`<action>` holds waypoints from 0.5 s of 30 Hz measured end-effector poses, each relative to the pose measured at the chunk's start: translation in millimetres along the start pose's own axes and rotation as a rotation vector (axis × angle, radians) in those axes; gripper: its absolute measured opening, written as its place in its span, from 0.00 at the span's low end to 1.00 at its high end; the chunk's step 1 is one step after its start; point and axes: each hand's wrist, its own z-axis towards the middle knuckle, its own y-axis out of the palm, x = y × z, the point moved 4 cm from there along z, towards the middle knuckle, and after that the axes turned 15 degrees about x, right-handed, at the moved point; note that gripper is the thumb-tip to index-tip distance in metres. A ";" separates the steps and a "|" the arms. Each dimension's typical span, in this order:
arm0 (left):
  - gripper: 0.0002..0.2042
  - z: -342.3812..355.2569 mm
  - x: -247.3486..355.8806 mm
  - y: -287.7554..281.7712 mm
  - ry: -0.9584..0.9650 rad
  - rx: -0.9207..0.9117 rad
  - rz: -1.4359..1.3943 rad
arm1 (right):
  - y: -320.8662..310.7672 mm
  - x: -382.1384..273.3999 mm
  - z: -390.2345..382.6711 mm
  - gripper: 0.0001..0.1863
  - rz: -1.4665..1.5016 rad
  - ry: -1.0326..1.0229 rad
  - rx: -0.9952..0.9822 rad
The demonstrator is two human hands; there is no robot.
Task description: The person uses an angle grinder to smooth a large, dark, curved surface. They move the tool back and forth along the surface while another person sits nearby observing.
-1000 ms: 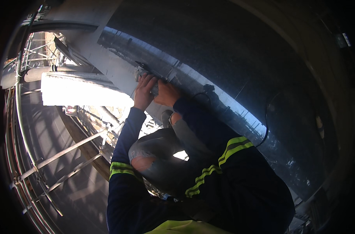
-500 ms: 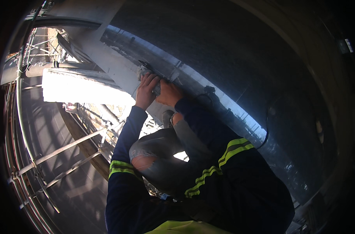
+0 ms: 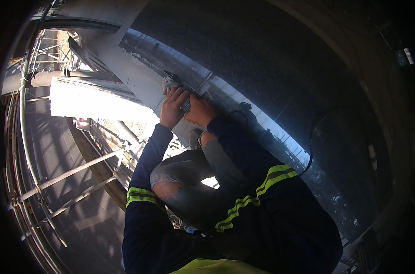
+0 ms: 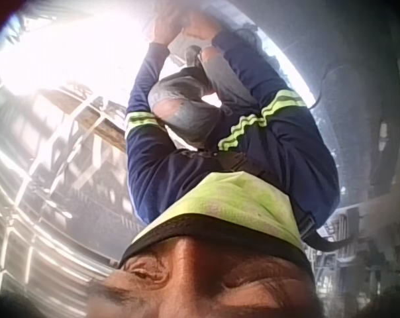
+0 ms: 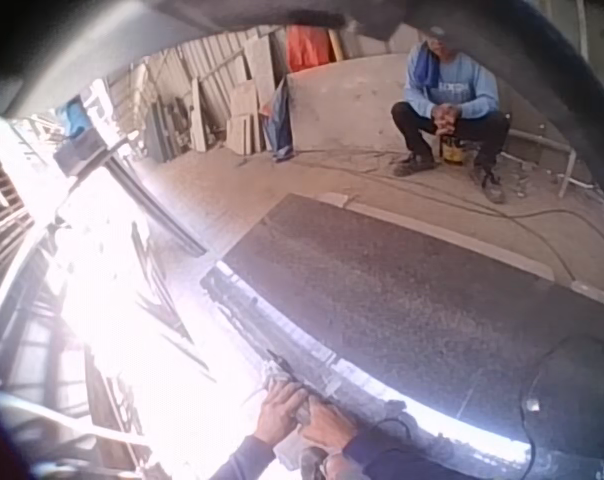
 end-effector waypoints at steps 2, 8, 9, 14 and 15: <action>0.32 -0.4 1.0 -1.1 -0.001 -0.005 0.001 | 0.2 0.4 -2.3 0.43 -0.006 -0.037 0.046; 0.32 -1.5 4.1 -1.3 0.005 -0.019 -0.010 | -1.7 2.3 -5.9 0.42 0.003 -0.035 0.052; 0.32 -2.0 4.1 -0.8 0.007 -0.019 -0.010 | -2.1 2.3 -6.7 0.43 0.004 -0.037 0.053; 0.31 -2.4 6.3 0.3 0.018 -0.024 -0.001 | -5.1 2.5 -10.5 0.45 -0.007 -0.027 0.046; 0.31 -2.3 7.0 0.4 0.020 -0.025 0.000 | -5.4 2.5 -10.9 0.45 -0.014 -0.041 0.061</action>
